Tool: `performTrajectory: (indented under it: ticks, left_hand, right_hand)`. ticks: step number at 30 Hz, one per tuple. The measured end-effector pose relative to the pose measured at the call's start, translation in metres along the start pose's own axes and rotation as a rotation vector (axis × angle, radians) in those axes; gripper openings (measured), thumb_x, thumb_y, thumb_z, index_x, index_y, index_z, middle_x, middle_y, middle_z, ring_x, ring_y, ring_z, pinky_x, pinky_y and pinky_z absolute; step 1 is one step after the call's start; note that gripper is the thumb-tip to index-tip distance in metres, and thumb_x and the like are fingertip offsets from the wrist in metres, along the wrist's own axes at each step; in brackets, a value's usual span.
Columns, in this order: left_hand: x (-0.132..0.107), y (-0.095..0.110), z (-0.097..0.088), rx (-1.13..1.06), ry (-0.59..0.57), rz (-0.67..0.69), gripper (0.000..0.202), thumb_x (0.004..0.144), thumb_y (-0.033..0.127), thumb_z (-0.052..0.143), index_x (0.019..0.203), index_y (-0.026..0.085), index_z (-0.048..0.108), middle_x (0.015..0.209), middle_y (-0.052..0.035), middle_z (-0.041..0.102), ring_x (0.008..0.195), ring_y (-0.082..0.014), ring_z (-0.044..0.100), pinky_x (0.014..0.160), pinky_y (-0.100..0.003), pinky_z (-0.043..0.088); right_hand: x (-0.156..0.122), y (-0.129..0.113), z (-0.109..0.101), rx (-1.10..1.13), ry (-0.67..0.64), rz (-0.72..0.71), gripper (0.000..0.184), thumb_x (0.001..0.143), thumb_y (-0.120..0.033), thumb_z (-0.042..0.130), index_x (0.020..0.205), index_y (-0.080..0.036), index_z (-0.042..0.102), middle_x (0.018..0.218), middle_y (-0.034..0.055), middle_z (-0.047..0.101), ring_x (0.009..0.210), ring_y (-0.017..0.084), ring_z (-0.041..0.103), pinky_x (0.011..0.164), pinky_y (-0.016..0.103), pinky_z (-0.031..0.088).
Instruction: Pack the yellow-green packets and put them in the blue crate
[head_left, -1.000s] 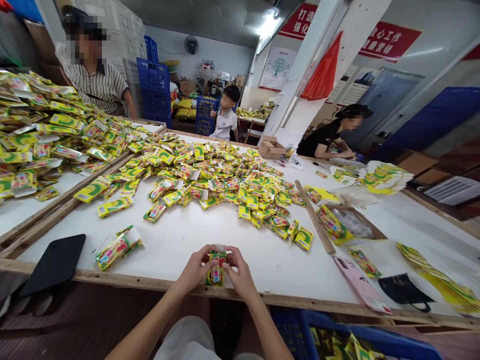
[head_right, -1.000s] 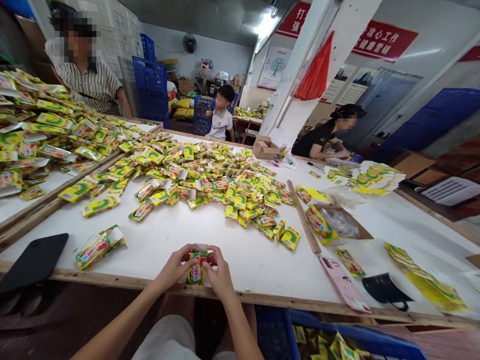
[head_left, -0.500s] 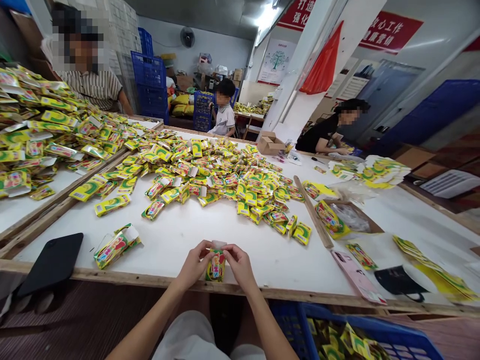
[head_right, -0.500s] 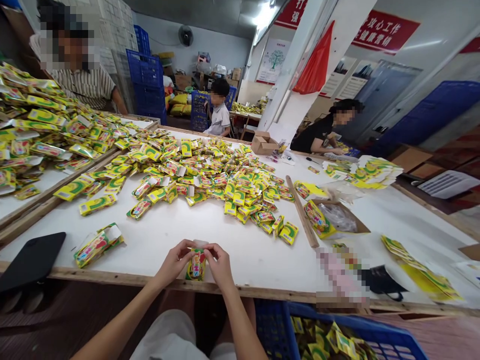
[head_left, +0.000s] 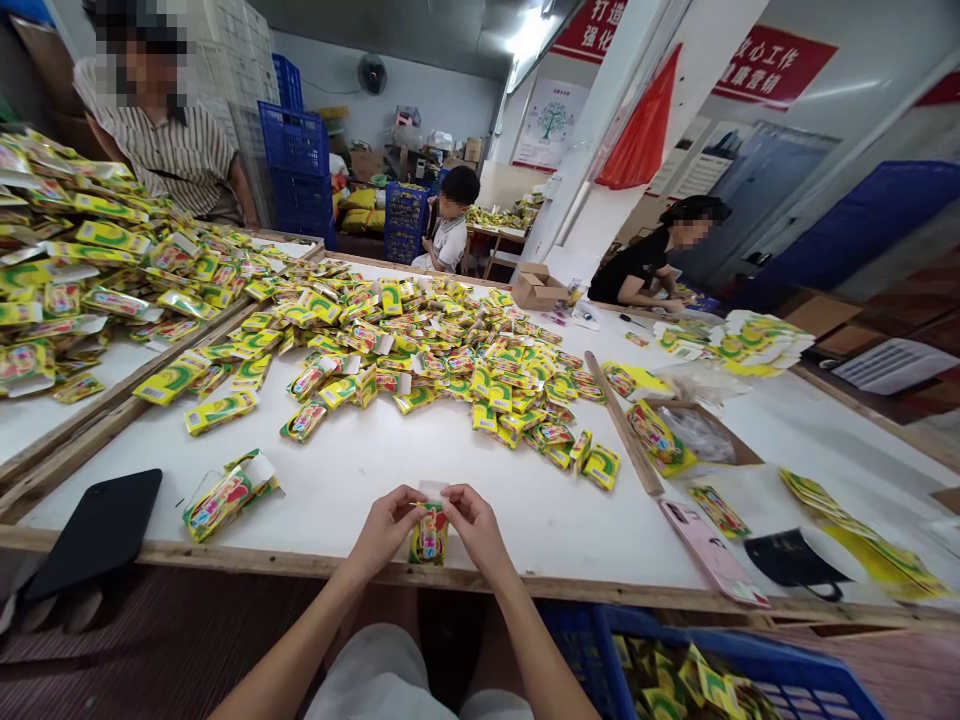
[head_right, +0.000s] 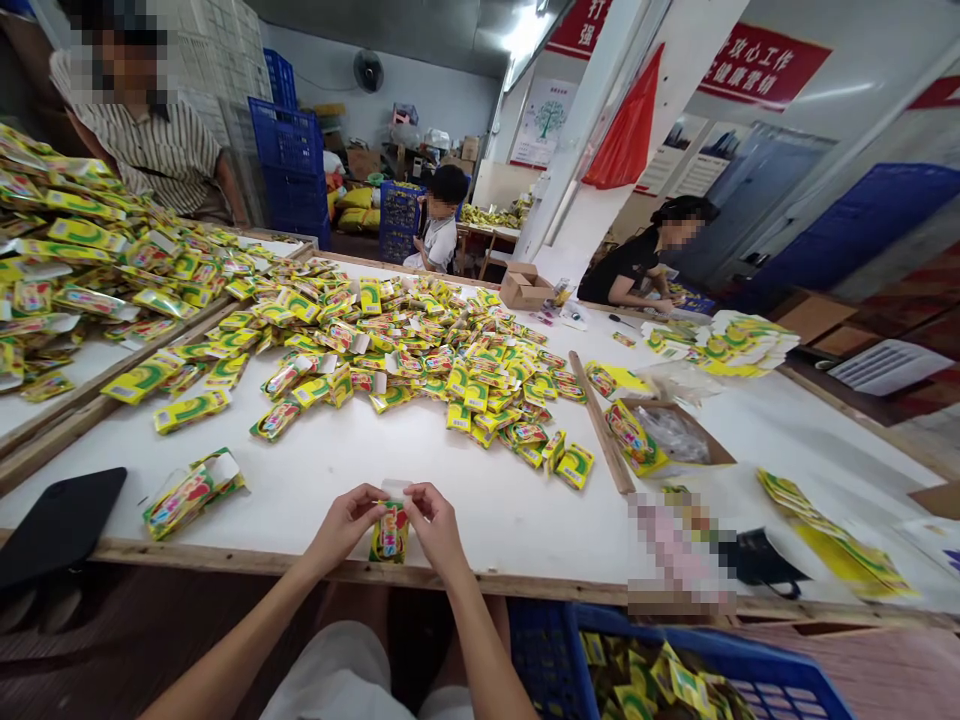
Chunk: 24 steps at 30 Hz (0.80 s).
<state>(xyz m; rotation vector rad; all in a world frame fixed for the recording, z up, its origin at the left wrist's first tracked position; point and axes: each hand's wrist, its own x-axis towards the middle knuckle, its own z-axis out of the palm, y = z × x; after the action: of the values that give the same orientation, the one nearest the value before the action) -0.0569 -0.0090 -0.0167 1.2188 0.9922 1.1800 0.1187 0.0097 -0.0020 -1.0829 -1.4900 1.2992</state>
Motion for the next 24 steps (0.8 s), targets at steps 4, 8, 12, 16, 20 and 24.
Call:
performTrajectory:
  ticks: [4, 8, 12, 16, 20, 24]
  left_hand:
    - [0.001, 0.004, 0.003, 0.098, 0.026, 0.072, 0.014, 0.081, 0.029, 0.059, 0.087, 0.016, 0.062, 0.095, -0.0073, 0.068, 0.092, -0.0207, 0.063, 0.084, -0.033, 0.049]
    - [-0.001, 0.009, 0.013, 0.105, 0.106, 0.136, 0.018, 0.084, 0.027, 0.053, 0.099, 0.019, 0.057, 0.1, -0.0064, 0.067, 0.093, -0.0191, 0.063, 0.085, -0.034, 0.05]
    - [-0.006, 0.015, 0.018, 0.211, 0.129, 0.151, 0.015, 0.084, 0.027, 0.053, 0.095, 0.019, 0.059, 0.094, -0.005, 0.067, 0.09, -0.0188, 0.063, 0.083, -0.032, 0.049]
    - [-0.008, 0.022, 0.02, 0.275, 0.156, 0.139, 0.013, 0.083, 0.026, 0.055, 0.088, 0.018, 0.064, 0.089, -0.0045, 0.068, 0.085, -0.0183, 0.062, 0.079, -0.03, 0.049]
    - [-0.005, 0.025, 0.022, 0.229, 0.204, 0.094, 0.013, 0.081, 0.027, 0.056, 0.087, 0.017, 0.064, 0.079, -0.0029, 0.067, 0.074, -0.0165, 0.061, 0.071, -0.027, 0.049]
    - [0.0, 0.024, 0.021, 0.185, 0.237, 0.077, 0.016, 0.082, 0.031, 0.057, 0.079, 0.016, 0.064, 0.072, -0.0016, 0.065, 0.069, -0.0154, 0.06, 0.066, -0.025, 0.048]
  right_hand:
    - [-0.002, 0.0, 0.005, -0.088, 0.048, -0.031, 0.021, 0.083, -0.039, 0.058, 0.079, -0.019, 0.063, 0.077, 0.003, 0.064, 0.075, 0.018, 0.06, 0.071, 0.029, 0.049]
    - [-0.007, -0.001, 0.011, -0.086, 0.179, -0.086, 0.022, 0.083, -0.035, 0.058, 0.099, -0.02, 0.059, 0.086, 0.0043, 0.066, 0.081, 0.019, 0.062, 0.076, 0.031, 0.05]
    - [-0.012, -0.009, 0.012, -0.17, 0.126, -0.136, 0.019, 0.084, -0.03, 0.056, 0.1, -0.02, 0.061, 0.092, 0.0049, 0.067, 0.085, 0.019, 0.063, 0.078, 0.031, 0.05]
    - [-0.014, -0.018, 0.012, -0.265, 0.11, -0.152, 0.017, 0.085, -0.033, 0.056, 0.088, -0.019, 0.066, 0.087, 0.0053, 0.067, 0.082, 0.019, 0.062, 0.075, 0.03, 0.05]
    - [-0.008, -0.024, 0.014, -0.318, 0.151, -0.136, 0.02, 0.086, -0.035, 0.054, 0.083, -0.018, 0.065, 0.078, 0.0034, 0.067, 0.073, 0.017, 0.061, 0.069, 0.028, 0.048]
    - [-0.004, -0.029, 0.012, -0.351, 0.146, -0.122, 0.024, 0.087, -0.037, 0.053, 0.078, -0.018, 0.064, 0.072, 0.0019, 0.066, 0.067, 0.016, 0.058, 0.064, 0.026, 0.047]
